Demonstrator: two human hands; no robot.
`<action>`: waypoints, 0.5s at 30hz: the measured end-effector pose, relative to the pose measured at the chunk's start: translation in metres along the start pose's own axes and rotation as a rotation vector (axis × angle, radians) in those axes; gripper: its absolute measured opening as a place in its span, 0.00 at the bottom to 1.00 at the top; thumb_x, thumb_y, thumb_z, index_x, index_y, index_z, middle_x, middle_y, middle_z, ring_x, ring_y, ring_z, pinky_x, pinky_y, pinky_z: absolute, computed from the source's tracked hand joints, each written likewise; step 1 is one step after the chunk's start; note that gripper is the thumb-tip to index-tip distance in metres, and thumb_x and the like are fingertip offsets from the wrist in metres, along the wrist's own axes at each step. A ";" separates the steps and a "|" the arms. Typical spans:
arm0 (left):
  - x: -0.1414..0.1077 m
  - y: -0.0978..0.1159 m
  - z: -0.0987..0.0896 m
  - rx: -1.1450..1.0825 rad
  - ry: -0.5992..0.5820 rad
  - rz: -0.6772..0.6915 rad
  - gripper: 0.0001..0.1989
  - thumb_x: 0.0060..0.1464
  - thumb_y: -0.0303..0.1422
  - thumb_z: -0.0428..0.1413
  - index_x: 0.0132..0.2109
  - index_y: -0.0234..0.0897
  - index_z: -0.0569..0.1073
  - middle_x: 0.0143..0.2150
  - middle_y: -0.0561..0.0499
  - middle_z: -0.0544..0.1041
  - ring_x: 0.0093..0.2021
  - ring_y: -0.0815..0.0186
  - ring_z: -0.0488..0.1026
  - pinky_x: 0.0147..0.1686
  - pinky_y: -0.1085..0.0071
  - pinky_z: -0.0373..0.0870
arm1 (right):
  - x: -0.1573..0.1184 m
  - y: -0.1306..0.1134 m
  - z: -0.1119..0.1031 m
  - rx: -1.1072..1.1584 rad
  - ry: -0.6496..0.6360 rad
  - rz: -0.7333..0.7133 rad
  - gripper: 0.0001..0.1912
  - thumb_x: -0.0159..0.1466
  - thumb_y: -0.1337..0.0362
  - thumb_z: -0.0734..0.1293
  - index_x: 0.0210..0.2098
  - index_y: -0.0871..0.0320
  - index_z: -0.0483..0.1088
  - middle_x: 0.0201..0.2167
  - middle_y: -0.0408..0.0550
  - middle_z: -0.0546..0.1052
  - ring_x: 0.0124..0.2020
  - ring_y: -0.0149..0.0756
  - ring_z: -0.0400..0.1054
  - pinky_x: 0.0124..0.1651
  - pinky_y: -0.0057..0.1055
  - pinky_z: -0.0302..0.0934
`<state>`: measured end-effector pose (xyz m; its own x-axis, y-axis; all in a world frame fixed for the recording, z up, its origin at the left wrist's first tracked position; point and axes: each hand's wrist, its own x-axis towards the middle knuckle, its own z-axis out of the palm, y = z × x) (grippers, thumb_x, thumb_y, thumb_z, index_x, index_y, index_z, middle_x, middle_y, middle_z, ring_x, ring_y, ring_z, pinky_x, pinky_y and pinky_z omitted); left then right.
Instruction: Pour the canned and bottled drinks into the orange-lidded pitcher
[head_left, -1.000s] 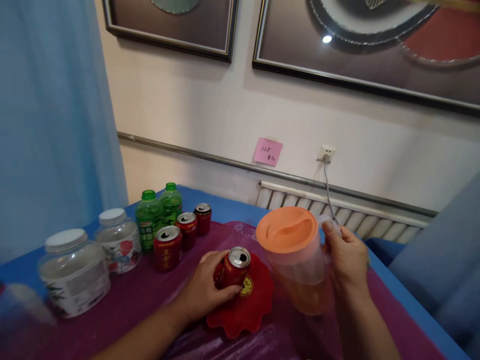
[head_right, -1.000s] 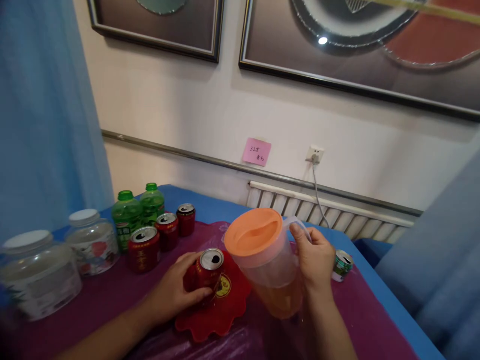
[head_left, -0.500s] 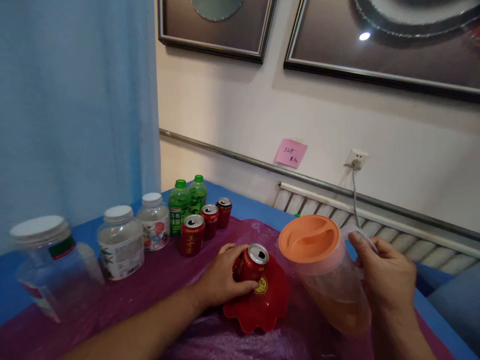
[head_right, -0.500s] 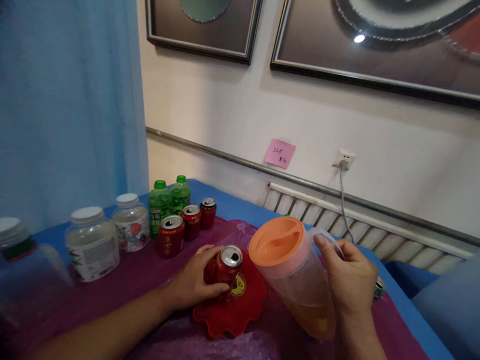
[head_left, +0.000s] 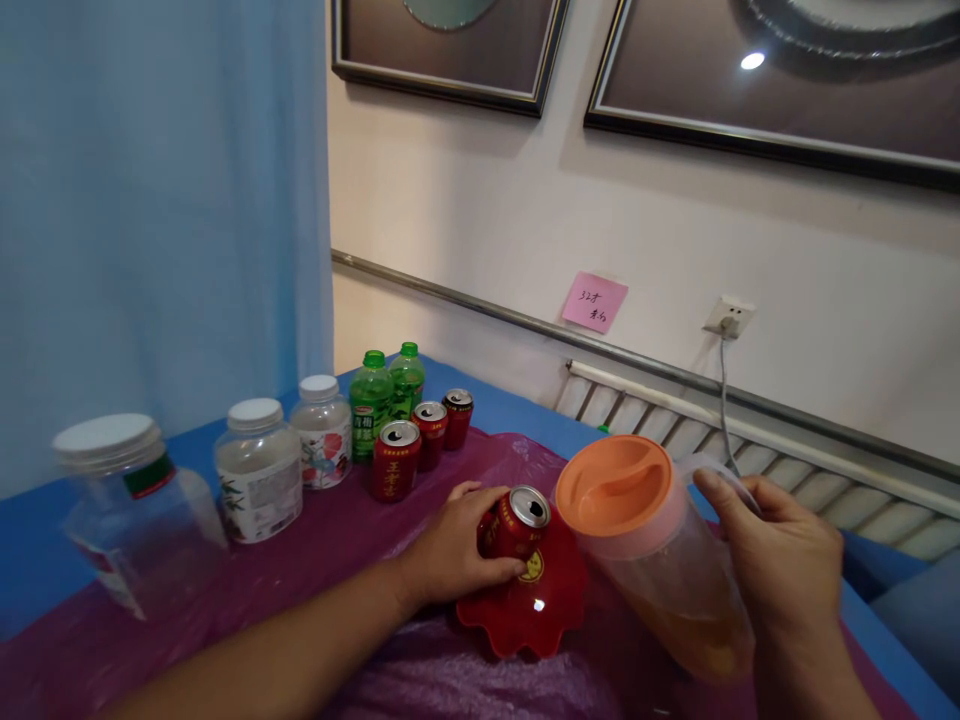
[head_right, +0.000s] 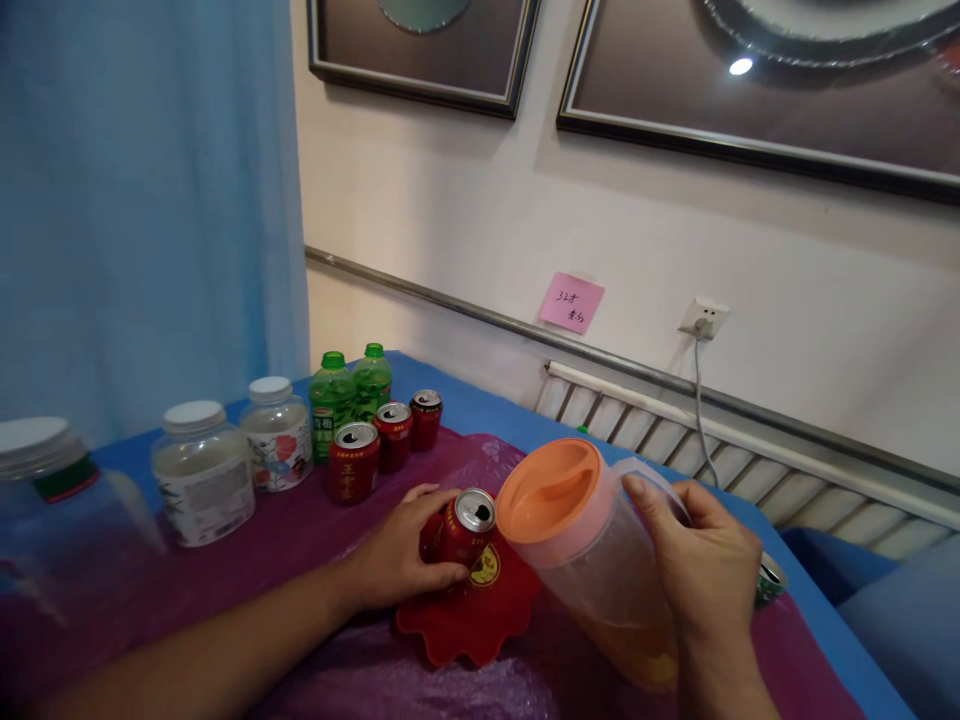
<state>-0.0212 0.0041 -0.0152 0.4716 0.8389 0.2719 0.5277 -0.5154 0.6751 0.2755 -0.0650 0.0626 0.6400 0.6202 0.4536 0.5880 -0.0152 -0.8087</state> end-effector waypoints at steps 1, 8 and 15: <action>0.000 0.000 0.000 -0.001 -0.004 -0.005 0.37 0.39 0.41 0.70 0.58 0.42 0.71 0.56 0.46 0.76 0.59 0.47 0.66 0.63 0.50 0.60 | -0.001 0.000 0.000 -0.006 -0.006 -0.003 0.25 0.54 0.41 0.71 0.21 0.57 0.69 0.16 0.37 0.62 0.23 0.31 0.56 0.25 0.27 0.50; -0.001 0.003 0.001 -0.004 -0.019 -0.003 0.38 0.39 0.41 0.70 0.59 0.42 0.71 0.56 0.47 0.76 0.58 0.48 0.67 0.62 0.51 0.60 | -0.005 -0.007 -0.003 -0.098 -0.004 0.015 0.24 0.53 0.41 0.71 0.22 0.56 0.70 0.16 0.37 0.60 0.23 0.31 0.55 0.25 0.27 0.49; -0.001 0.004 0.002 -0.007 -0.023 0.009 0.37 0.39 0.44 0.70 0.58 0.43 0.73 0.54 0.49 0.78 0.56 0.50 0.68 0.61 0.54 0.61 | -0.008 -0.007 -0.001 -0.134 -0.008 0.010 0.24 0.53 0.41 0.71 0.21 0.56 0.68 0.17 0.36 0.58 0.23 0.30 0.55 0.24 0.27 0.48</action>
<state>-0.0184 0.0006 -0.0147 0.4928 0.8297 0.2621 0.5187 -0.5220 0.6771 0.2665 -0.0704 0.0653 0.6427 0.6255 0.4424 0.6425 -0.1255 -0.7559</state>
